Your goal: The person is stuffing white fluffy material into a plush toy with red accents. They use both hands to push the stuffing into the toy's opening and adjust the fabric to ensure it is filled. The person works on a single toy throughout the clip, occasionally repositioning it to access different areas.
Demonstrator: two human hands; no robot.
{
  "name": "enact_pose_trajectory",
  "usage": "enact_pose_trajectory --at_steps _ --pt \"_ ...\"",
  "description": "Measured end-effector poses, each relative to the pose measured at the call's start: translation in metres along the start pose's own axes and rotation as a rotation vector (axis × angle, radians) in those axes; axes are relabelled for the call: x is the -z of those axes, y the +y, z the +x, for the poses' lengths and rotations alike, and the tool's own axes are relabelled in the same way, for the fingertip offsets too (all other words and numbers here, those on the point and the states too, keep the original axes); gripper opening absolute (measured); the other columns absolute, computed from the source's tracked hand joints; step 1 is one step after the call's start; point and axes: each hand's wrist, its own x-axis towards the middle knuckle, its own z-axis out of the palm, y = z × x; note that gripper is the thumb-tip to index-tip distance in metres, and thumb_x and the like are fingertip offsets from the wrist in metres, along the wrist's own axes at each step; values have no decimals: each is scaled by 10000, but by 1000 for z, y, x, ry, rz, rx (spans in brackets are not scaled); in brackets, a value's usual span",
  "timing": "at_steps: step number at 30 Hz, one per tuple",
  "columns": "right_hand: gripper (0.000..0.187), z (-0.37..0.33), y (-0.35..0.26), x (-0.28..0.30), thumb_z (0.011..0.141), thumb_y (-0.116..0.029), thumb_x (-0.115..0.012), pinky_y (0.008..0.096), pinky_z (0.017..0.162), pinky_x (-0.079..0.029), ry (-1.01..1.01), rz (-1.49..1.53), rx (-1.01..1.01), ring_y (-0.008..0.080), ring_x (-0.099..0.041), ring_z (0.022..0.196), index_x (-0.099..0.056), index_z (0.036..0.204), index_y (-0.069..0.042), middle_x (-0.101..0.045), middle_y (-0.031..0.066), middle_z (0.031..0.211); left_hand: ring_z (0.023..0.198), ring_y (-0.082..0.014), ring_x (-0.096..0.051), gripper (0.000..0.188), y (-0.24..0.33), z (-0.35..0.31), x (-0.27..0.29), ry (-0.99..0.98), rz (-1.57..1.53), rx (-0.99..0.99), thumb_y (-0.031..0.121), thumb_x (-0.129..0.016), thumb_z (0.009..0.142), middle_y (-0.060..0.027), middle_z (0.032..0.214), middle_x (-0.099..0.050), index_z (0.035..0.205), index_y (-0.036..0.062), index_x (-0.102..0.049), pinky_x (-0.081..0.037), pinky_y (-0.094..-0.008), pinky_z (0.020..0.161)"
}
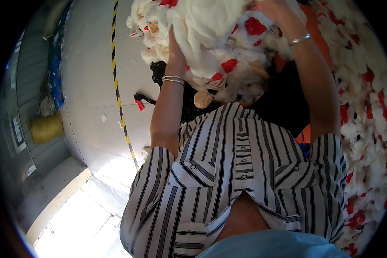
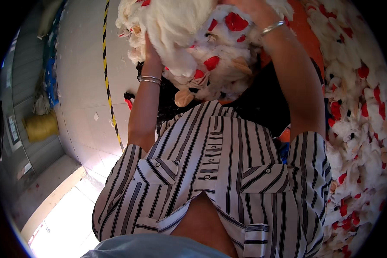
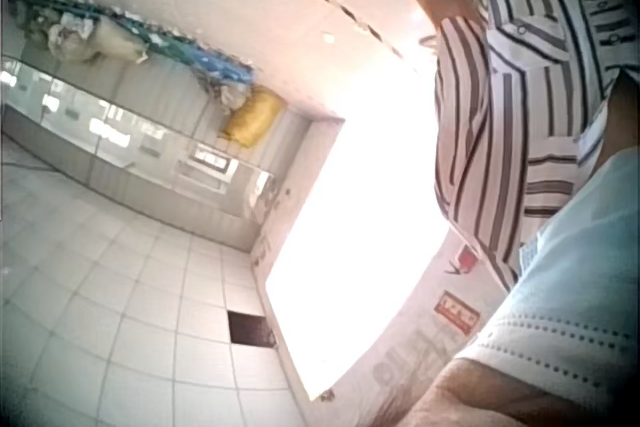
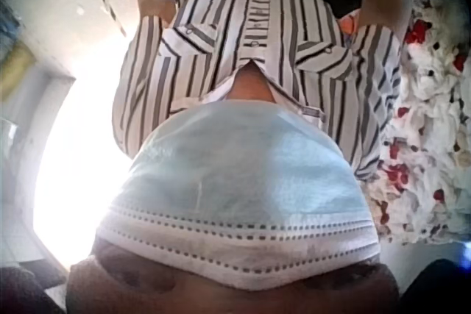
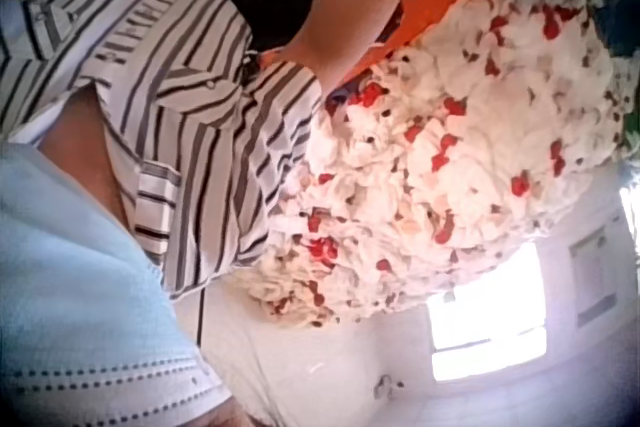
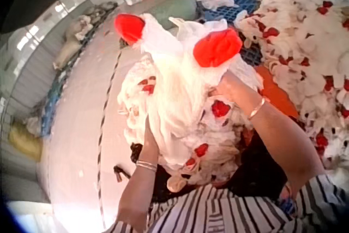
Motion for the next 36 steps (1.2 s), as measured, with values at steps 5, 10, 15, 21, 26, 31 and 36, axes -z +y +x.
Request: enact_pose_trajectory --at_steps 5,10,15,21,26,31,36 --pt "433 -32 -1 -45 1009 -412 -512 327 749 -539 -207 -457 -246 199 -689 850 -620 1190 -34 -682 99 1019 1113 -286 -602 551 -111 -11 67 198 182 334 373 -613 945 -138 1296 -551 1370 56 -465 -512 -447 972" --pt "404 -18 31 -13 950 -429 -595 285 652 -506 -274 -640 -191 152 -672 761 -647 1022 -35 -671 79 950 1062 -245 -627 401 -161 -12 95 144 530 391 140 -684 882 -134 1182 -612 1232 -3 -551 -563 -388 876" --pt "489 -14 46 12 927 -492 -603 352 636 -493 -445 -1344 -208 183 -630 710 -650 977 -8 -662 112 897 991 -252 -656 335 -111 -21 58 174 407 63 175 -583 915 -133 1120 -656 1192 -14 -586 -553 -391 861" --pt "490 -31 75 -10 920 -442 -604 392 805 -481 -385 -1099 -152 249 -608 858 -643 1029 34 -650 169 951 877 -206 -681 349 -2 -66 -52 45 29 41 311 -469 982 -107 992 -692 1070 10 -622 -567 -348 792" --pt "515 -72 57 -71 932 -414 -570 383 871 -492 -190 -411 32 313 -643 1013 -627 1126 59 -675 241 1024 974 -210 -662 352 7 -85 -77 70 136 -93 258 -454 1009 -98 1070 -686 1215 13 -599 -538 -349 885" --pt "380 -120 -20 -99 888 -291 -618 351 792 -517 -854 -970 -345 236 -635 899 -651 1067 42 -678 157 957 992 -225 -666 426 55 -79 -47 -66 -63 -215 339 -482 1017 -126 1140 -672 1289 19 -554 -548 -376 873" --pt "378 -120 -17 -107 904 -313 -583 381 775 -485 -1303 -983 -172 212 -607 856 -623 1048 35 -610 143 902 887 -178 -651 310 52 -44 23 118 306 -203 272 -561 979 -76 1013 -667 1153 22 -615 -553 -356 765"
